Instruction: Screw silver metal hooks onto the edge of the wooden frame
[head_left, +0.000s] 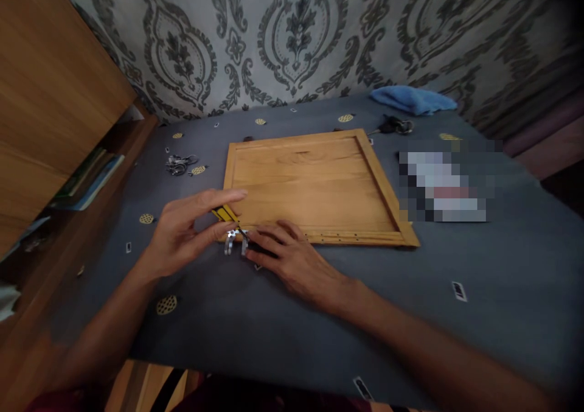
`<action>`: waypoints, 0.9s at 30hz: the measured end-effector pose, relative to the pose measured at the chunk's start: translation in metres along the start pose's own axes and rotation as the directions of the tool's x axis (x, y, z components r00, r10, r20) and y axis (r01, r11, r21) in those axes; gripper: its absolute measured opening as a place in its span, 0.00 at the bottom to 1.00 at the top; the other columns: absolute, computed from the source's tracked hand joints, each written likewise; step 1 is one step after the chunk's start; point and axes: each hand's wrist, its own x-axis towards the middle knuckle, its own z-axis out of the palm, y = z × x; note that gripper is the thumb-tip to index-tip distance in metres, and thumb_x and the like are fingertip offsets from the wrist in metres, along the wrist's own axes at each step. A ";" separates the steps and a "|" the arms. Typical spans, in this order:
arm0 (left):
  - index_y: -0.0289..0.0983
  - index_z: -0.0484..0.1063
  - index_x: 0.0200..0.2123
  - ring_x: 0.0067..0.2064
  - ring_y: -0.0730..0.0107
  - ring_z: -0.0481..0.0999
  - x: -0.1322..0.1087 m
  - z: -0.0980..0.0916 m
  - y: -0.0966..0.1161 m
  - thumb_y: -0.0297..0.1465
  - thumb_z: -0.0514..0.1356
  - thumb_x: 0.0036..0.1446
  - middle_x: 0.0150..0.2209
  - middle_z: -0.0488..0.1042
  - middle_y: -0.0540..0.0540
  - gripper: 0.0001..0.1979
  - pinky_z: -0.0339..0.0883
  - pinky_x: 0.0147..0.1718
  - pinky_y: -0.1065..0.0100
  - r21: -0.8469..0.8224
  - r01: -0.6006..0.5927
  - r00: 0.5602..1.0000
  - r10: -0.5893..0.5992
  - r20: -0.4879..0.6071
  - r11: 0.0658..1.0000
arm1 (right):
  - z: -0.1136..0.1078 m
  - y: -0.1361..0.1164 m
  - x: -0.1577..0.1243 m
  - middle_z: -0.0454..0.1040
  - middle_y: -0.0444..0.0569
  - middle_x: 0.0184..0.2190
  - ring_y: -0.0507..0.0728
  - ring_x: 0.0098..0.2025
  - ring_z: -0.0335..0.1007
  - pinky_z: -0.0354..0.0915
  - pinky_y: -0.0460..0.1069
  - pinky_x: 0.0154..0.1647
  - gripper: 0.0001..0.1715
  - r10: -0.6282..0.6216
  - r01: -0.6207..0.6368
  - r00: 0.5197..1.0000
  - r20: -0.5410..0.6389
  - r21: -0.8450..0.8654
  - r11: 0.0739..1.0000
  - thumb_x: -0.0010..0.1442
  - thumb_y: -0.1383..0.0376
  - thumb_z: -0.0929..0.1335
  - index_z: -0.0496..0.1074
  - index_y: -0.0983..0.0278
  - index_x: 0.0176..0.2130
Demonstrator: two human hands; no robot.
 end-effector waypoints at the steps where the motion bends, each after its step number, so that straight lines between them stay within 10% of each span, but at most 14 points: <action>1: 0.44 0.75 0.59 0.42 0.68 0.82 0.001 -0.001 0.001 0.28 0.69 0.61 0.45 0.83 0.47 0.23 0.76 0.43 0.70 0.003 0.018 0.998 -0.017 -0.056 1.000 | 0.000 0.000 0.000 0.70 0.53 0.65 0.65 0.69 0.57 0.57 0.68 0.67 0.25 -0.001 0.001 1.000 0.002 0.000 1.000 0.68 0.73 0.66 0.71 0.60 0.62; 5: 0.45 0.77 0.56 0.41 0.67 0.83 0.002 -0.003 0.004 0.29 0.70 0.59 0.48 0.82 0.47 0.22 0.77 0.39 0.69 0.027 0.037 0.978 -0.031 -0.205 0.999 | 0.001 0.001 -0.001 0.69 0.54 0.66 0.66 0.68 0.58 0.57 0.69 0.66 0.25 -0.006 0.006 1.000 -0.006 0.005 1.000 0.67 0.73 0.68 0.71 0.61 0.62; 27: 0.42 0.72 0.61 0.46 0.68 0.81 -0.002 0.003 -0.001 0.26 0.67 0.63 0.46 0.82 0.45 0.23 0.73 0.45 0.69 0.034 -0.046 0.996 0.043 0.079 0.998 | 0.003 0.001 -0.001 0.72 0.52 0.63 0.65 0.68 0.59 0.58 0.68 0.65 0.22 0.001 -0.001 1.000 -0.031 -0.010 1.000 0.69 0.70 0.67 0.72 0.58 0.60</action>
